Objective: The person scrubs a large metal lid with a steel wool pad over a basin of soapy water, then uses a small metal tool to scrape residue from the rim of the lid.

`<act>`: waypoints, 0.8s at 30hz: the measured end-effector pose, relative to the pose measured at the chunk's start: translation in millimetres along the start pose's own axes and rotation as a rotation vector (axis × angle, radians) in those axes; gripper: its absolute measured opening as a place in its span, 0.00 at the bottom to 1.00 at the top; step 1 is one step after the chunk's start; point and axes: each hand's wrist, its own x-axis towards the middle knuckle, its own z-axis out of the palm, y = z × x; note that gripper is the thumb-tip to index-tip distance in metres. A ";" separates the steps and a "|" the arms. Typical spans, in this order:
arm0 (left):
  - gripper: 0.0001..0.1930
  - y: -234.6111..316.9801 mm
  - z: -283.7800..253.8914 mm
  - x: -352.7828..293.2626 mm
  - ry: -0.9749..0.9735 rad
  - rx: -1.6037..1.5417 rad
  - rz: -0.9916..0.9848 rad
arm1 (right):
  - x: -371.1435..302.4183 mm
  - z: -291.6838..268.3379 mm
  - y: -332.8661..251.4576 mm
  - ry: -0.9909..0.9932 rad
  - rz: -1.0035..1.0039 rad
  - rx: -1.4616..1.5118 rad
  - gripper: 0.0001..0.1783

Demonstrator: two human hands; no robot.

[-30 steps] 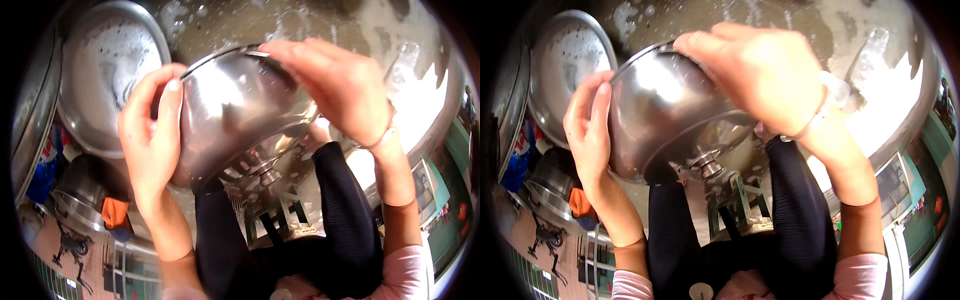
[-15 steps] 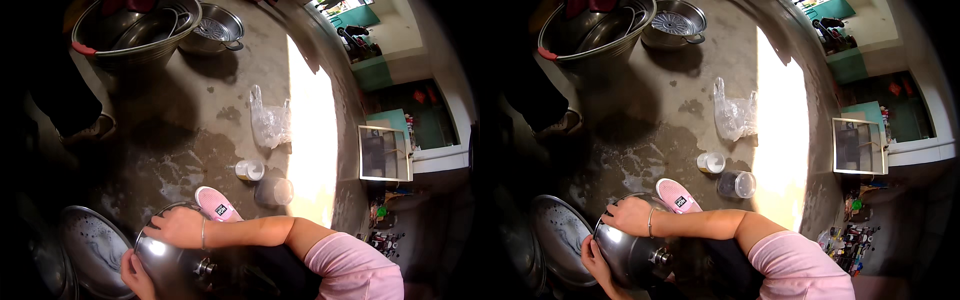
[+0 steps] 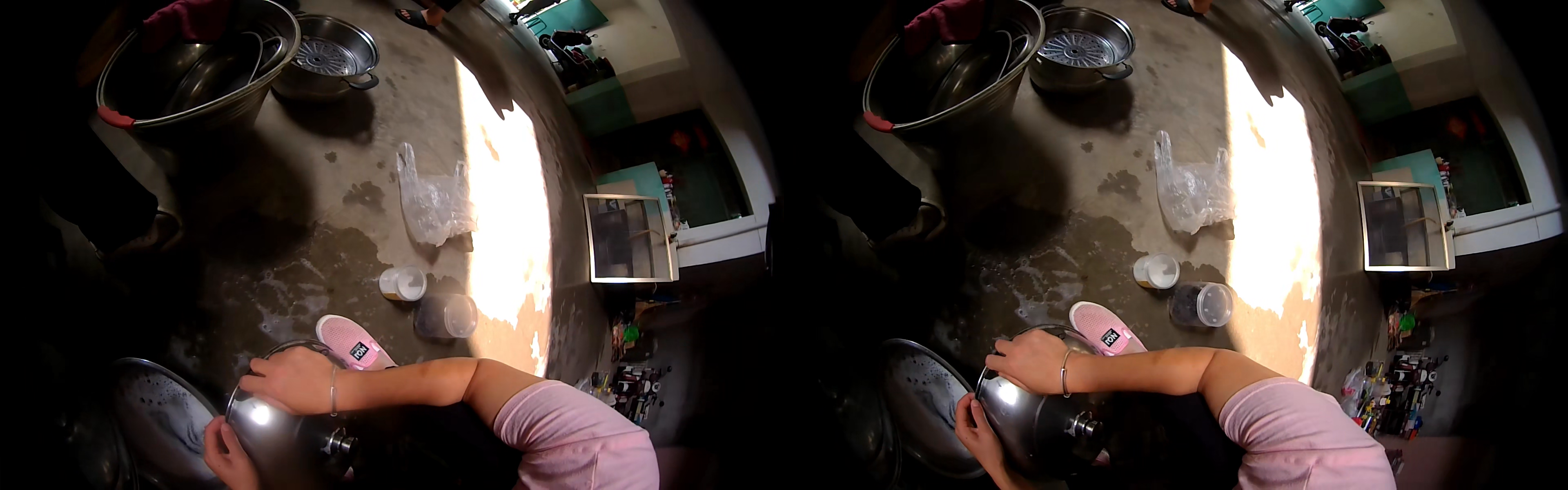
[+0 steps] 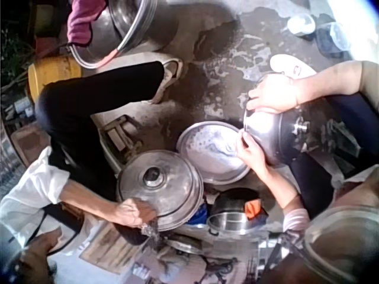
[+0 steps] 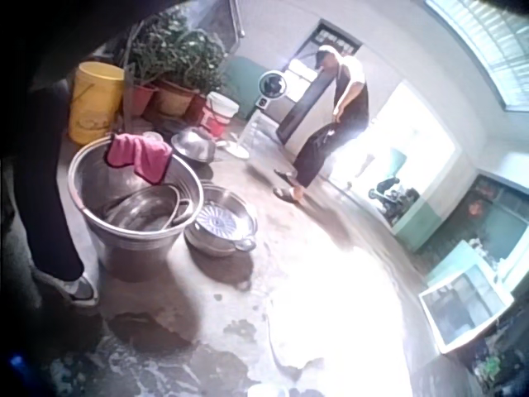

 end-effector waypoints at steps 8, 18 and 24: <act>0.08 2.9 -0.4 -1.8 -0.001 0.024 0.016 | 3.7 -7.7 -3.2 -0.049 0.085 0.096 0.09; 0.08 5.6 2.4 -4.3 -0.003 0.043 0.036 | 13.2 -14.6 -3.7 -0.182 0.108 0.187 0.09; 0.08 21.8 -6.0 -9.9 0.047 0.047 0.000 | 25.8 -3.2 -26.6 -0.333 0.029 0.213 0.10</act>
